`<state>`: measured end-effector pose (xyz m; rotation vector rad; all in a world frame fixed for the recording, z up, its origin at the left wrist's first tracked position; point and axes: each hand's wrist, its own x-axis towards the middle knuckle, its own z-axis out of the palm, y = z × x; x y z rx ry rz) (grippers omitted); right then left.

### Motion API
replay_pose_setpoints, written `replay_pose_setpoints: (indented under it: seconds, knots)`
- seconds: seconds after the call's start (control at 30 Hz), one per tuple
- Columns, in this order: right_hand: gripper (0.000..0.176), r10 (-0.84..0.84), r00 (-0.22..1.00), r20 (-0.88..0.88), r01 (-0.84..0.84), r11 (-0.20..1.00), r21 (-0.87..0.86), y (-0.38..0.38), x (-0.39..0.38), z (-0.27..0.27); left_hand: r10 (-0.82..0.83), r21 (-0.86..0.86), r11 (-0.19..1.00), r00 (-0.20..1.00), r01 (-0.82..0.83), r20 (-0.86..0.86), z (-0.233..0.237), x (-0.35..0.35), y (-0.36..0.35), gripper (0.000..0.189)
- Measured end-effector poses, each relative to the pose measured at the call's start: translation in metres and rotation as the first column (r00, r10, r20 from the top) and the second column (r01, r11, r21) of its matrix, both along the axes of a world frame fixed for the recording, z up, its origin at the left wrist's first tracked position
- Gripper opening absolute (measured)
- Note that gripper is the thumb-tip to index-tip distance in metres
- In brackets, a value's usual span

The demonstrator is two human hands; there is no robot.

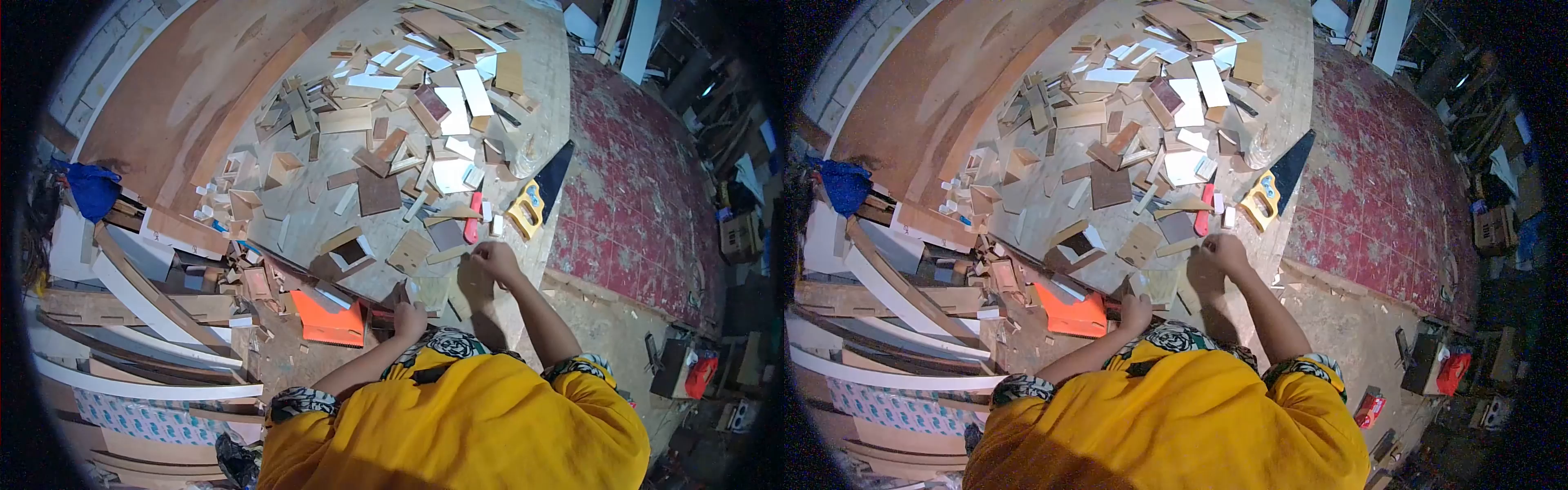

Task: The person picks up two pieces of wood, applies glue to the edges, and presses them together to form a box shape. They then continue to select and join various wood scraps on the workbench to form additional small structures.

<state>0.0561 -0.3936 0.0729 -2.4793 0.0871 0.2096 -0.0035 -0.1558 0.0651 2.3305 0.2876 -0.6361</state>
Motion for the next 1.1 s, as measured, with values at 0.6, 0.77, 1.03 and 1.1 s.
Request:
replay_pose_setpoints:
  seconds: [0.6,0.77,1.03,1.1]
  knots:
    - [0.017,0.131,0.970,0.207,-0.082,0.970,-0.230,0.037,0.174,-0.022,0.004,0.041,0.999,0.998,-0.007,0.069,-0.004,-0.006,-0.002,0.062]
    - [0.020,0.160,0.986,0.038,-0.140,0.938,-0.317,-0.005,0.174,-0.017,0.179,-0.007,0.984,0.976,-0.180,0.124,-0.004,-0.010,-0.001,0.038]
    - [0.036,0.276,0.946,-0.169,-0.306,0.933,-0.187,-0.064,0.100,0.012,0.197,-0.027,0.980,0.968,-0.196,0.158,-0.030,-0.008,0.008,0.038]
    - [0.032,0.273,0.961,0.038,-0.246,0.914,-0.323,-0.057,0.092,0.023,0.192,-0.057,0.981,0.966,-0.184,0.176,-0.034,-0.010,0.008,0.042]
